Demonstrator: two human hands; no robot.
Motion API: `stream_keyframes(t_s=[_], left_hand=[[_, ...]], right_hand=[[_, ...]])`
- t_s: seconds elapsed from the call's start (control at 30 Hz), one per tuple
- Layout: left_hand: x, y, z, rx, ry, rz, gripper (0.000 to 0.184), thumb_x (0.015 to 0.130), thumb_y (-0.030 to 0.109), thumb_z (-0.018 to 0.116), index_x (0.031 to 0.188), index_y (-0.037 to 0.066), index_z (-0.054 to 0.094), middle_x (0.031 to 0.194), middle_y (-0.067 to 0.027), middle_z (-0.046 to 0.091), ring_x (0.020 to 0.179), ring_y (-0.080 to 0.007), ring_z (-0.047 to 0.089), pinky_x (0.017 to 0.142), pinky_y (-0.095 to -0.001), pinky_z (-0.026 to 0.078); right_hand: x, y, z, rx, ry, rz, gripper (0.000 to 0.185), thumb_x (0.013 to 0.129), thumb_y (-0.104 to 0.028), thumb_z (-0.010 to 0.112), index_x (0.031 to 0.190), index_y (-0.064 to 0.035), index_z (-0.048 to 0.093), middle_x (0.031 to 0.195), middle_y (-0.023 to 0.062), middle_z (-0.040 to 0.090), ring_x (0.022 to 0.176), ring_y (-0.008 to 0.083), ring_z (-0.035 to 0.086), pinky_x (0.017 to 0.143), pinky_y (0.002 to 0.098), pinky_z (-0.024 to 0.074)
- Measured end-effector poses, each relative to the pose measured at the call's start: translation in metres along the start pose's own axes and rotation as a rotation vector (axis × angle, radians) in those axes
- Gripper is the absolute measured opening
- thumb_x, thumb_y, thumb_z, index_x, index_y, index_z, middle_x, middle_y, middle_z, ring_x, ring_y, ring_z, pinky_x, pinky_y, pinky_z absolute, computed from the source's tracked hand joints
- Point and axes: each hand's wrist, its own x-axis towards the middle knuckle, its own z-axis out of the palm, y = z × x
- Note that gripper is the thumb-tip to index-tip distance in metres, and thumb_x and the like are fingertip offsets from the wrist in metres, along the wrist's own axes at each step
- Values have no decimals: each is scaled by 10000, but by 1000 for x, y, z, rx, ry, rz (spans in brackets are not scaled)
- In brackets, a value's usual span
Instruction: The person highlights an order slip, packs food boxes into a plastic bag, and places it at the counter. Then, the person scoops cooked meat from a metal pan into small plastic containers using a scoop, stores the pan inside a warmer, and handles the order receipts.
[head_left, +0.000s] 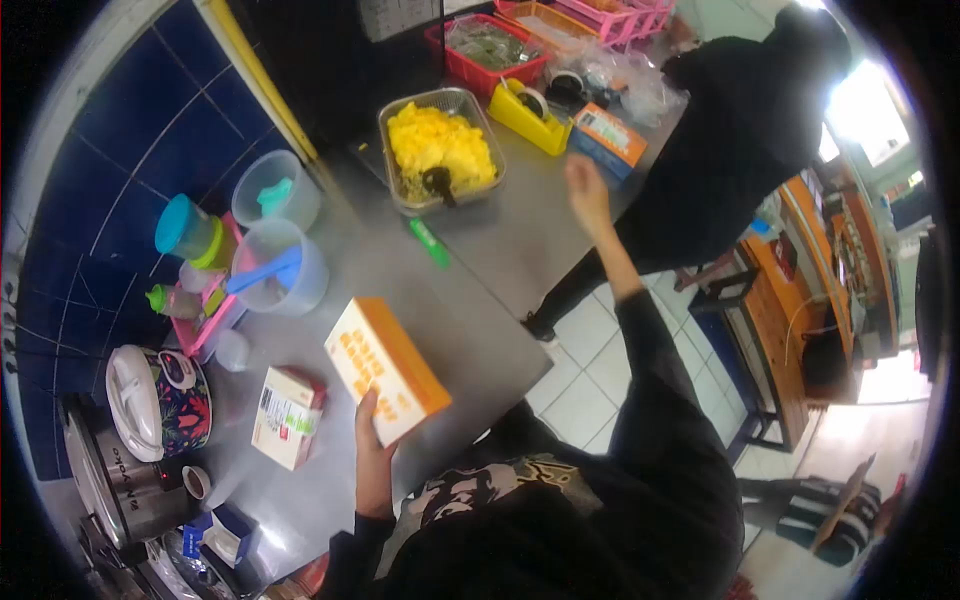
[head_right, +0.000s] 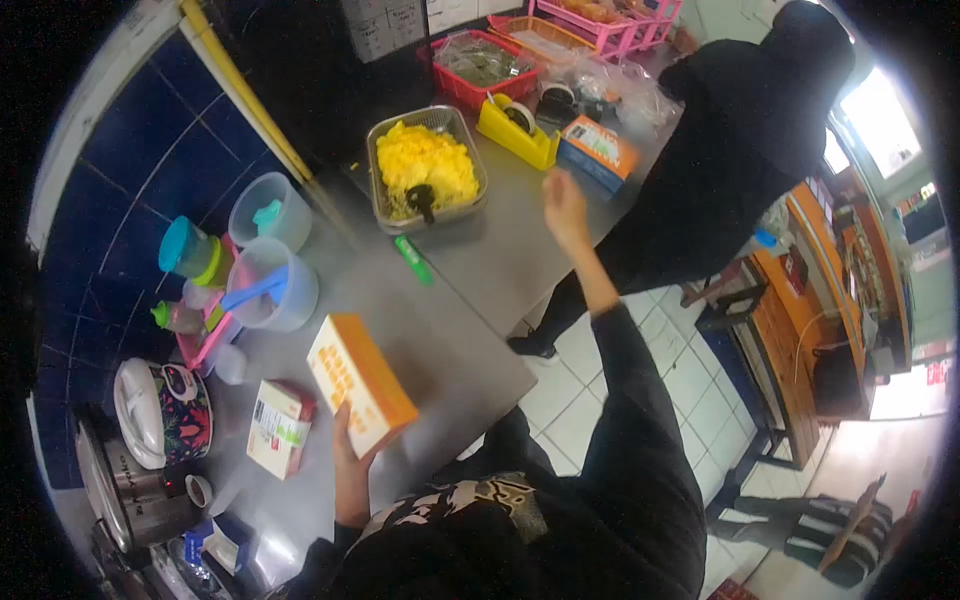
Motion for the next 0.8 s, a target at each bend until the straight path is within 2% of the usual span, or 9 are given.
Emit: stream_keyframes(t_s=[0.1, 0.17, 0.3, 0.37, 0.43, 0.5, 0.63, 0.77, 0.8], left_hand=[[-4, -19, 7, -25, 104, 115, 606, 854, 357, 589, 1320, 20, 395, 1222, -161, 547, 1083, -309, 573, 914, -471, 479], [-10, -29, 36, 50, 214, 231, 597, 858, 381, 568, 1313, 29, 407, 1188, -150, 566, 1034, -302, 592, 873, -451, 496], [-6, -42, 66, -22, 330, 267, 560, 854, 380, 568, 1284, 42, 444, 1157, -139, 582, 992, -288, 606, 819, -430, 513], [3, -46, 67, 29, 311, 322, 550, 846, 371, 582, 1260, 29, 463, 1139, -135, 592, 972, -281, 615, 804, -430, 517], [11, -44, 62, -49, 242, 261, 549, 841, 361, 595, 1245, 11, 472, 1117, -137, 606, 948, -278, 625, 797, -424, 520], [18, -42, 62, -45, 247, 278, 542, 840, 354, 598, 1228, -6, 483, 1098, -140, 618, 923, -279, 635, 796, -413, 522], [34, -40, 82, -78, 221, 248, 529, 848, 336, 587, 1232, -13, 482, 1099, -142, 622, 913, -272, 643, 793, -392, 527], [41, -43, 92, -120, 93, 267, 530, 848, 324, 585, 1241, -16, 481, 1110, -148, 621, 924, -264, 645, 789, -380, 533], [42, -45, 87, -107, 90, 284, 530, 849, 327, 582, 1239, -18, 482, 1108, -148, 623, 922, -264, 646, 788, -377, 534]], right_hand=[[113, 82, 44, -81, 109, -90, 288, 927, -256, 475, 1030, -4, 567, 965, 241, 624, 907, 390, 602, 770, 442, 467], [148, 119, 70, -205, 48, 111, 346, 932, -297, 440, 991, 13, 584, 916, 251, 634, 901, 419, 598, 779, 480, 453], [155, 140, 96, -352, -65, 262, 419, 912, -364, 455, 928, 26, 607, 874, 264, 636, 884, 436, 595, 799, 500, 444], [145, 127, 90, -316, -256, 360, 544, 909, -480, 437, 1011, 34, 583, 1011, 280, 610, 991, 416, 568, 846, 465, 439], [137, 117, 87, -260, -191, 360, 453, 859, -427, 536, 973, 1, 632, 906, 222, 653, 897, 387, 618, 805, 485, 483], [136, 88, 66, 393, -309, 783, 458, 883, -442, 534, 1064, -24, 585, 1003, 140, 610, 992, 323, 582, 768, 473, 532], [153, 107, 58, 594, -529, 944, 342, 829, -270, 595, 1124, -98, 599, 989, 57, 604, 904, 216, 619, 739, 455, 557], [156, 119, 57, 742, -637, 912, 368, 834, -235, 600, 1127, -13, 575, 1030, 91, 582, 999, 229, 585, 788, 479, 546], [147, 128, 51, 971, -590, 831, 344, 836, -190, 609, 1115, 8, 569, 1061, 108, 579, 1049, 248, 569, 819, 484, 536]])
